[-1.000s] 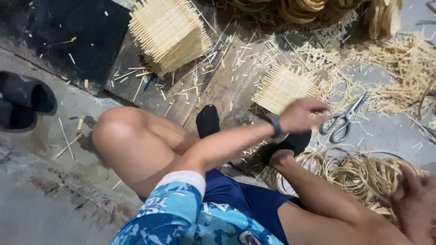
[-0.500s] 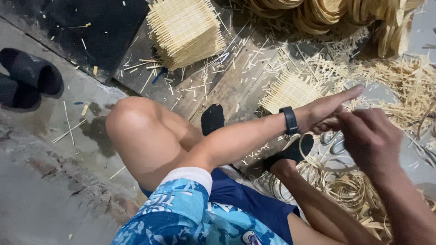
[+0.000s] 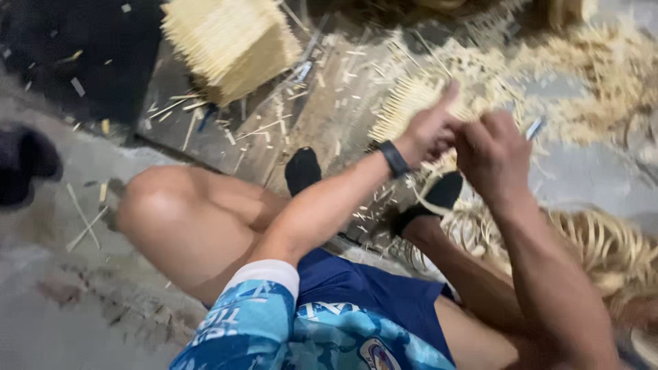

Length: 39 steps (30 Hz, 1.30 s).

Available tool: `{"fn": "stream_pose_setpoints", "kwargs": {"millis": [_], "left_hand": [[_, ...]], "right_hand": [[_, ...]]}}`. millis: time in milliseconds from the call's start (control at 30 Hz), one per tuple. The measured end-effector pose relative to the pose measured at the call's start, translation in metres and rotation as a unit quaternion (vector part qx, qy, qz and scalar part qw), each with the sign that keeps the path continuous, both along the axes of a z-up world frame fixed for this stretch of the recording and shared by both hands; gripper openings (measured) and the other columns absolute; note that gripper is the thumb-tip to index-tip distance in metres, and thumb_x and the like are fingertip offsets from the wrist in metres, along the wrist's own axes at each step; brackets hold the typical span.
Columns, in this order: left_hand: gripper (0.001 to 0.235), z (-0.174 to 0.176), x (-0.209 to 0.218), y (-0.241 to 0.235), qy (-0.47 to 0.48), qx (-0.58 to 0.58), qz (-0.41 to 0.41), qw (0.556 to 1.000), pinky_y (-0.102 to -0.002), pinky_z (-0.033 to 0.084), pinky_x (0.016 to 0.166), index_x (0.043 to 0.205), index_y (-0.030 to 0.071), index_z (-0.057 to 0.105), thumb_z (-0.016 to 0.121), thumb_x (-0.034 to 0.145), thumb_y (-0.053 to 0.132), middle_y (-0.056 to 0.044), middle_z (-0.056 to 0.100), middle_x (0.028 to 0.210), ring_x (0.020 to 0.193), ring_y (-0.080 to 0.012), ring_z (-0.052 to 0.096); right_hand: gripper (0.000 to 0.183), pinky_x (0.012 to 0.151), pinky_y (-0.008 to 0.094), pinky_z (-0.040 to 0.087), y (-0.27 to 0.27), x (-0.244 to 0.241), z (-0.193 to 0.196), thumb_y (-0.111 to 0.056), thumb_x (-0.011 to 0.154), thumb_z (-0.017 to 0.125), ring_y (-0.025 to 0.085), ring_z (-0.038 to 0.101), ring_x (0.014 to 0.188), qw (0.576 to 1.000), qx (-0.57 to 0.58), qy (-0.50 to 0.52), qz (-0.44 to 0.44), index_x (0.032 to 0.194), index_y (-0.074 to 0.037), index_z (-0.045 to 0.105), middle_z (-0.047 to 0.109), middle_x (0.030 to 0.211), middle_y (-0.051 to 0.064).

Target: The person sits on the floor and repeatedly places a circular bamboo weave onto a wooden block, then uses shears to trim the protruding edges. Trimmed pieces fall away, and the person stacks finished units nearby.

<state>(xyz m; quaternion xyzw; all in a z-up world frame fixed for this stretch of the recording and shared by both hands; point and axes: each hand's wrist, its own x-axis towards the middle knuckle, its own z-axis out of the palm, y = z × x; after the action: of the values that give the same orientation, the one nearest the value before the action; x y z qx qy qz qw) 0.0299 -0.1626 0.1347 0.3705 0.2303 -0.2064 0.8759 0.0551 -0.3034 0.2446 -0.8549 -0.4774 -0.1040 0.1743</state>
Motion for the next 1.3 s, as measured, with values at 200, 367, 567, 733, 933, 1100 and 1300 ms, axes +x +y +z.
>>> {"fn": "stream_pose_setpoints", "kwargs": {"millis": [200,367,567,733,933,1100,1300], "left_hand": [[0.027,-0.015,0.011,0.056,-0.134,-0.218,0.287,0.923,-0.027,0.037,0.056,0.117,0.006,0.066,0.061,0.104,0.030,0.001,0.065,0.091,0.068,-0.0070,0.050],[0.026,0.013,0.008,0.087,-0.130,-0.173,0.118,0.969,-0.028,0.039,0.052,0.089,0.003,0.072,0.068,0.095,0.028,0.001,0.056,0.068,0.059,-0.0108,0.050],[0.033,0.032,0.013,0.083,-0.025,0.039,0.004,0.999,-0.023,0.028,0.037,0.076,0.007,0.066,0.070,0.096,0.032,0.006,0.047,0.053,0.042,-0.0059,0.037],[0.029,0.018,0.014,0.075,0.017,0.004,0.012,1.000,-0.023,0.027,0.038,0.075,0.006,0.067,0.069,0.096,0.026,0.005,0.047,0.053,0.043,-0.0059,0.037],[0.023,-0.013,0.011,0.060,0.006,-0.048,0.092,0.995,-0.024,0.024,0.036,0.073,0.010,0.061,0.066,0.094,0.019,0.005,0.048,0.054,0.040,-0.0062,0.033],[0.027,-0.042,0.009,0.058,-0.011,-0.086,0.137,0.987,-0.024,0.027,0.036,0.076,0.008,0.058,0.067,0.099,0.020,0.005,0.045,0.053,0.041,-0.0069,0.034],[0.020,-0.094,0.014,0.070,-0.031,0.190,0.167,0.967,-0.027,0.048,0.050,0.099,0.007,0.074,0.073,0.082,0.018,0.002,0.062,0.063,0.054,-0.0103,0.055]], "right_hand": [[0.043,0.079,0.036,0.064,-0.005,0.031,-0.013,-0.040,0.096,0.065,0.019,0.075,0.084,0.583,0.405,0.661,-0.243,0.111,0.000,0.066,0.075,0.091,0.006],[0.036,0.068,0.030,0.049,-0.021,0.023,-0.047,-0.034,0.105,0.068,0.016,0.059,0.073,0.489,0.482,0.721,-0.089,0.111,0.001,0.069,0.064,0.081,0.003],[0.041,0.049,0.027,0.030,-0.020,0.030,-0.074,-0.037,0.102,0.069,0.009,0.037,0.053,0.445,0.455,0.763,-0.115,0.072,-0.013,0.056,0.042,0.060,-0.003],[0.055,0.042,0.027,0.020,-0.011,0.025,-0.085,-0.039,0.098,0.070,0.008,0.026,0.047,0.423,0.466,0.766,-0.132,0.061,-0.020,0.035,0.028,0.054,-0.006],[0.056,0.038,0.025,0.023,-0.012,0.028,-0.095,-0.036,0.098,0.073,0.006,0.030,0.044,0.453,0.456,0.746,-0.174,0.060,-0.024,0.032,0.028,0.051,-0.007],[0.032,0.047,0.026,0.039,-0.022,0.029,-0.105,-0.031,0.098,0.073,0.011,0.046,0.051,0.456,0.505,0.717,-0.154,0.075,-0.008,0.065,0.046,0.059,-0.001],[0.013,0.057,0.027,0.060,-0.031,0.031,-0.145,-0.013,0.094,0.078,0.010,0.067,0.062,0.711,0.304,0.547,-0.322,0.094,0.001,0.076,0.074,0.077,0.005]]}}
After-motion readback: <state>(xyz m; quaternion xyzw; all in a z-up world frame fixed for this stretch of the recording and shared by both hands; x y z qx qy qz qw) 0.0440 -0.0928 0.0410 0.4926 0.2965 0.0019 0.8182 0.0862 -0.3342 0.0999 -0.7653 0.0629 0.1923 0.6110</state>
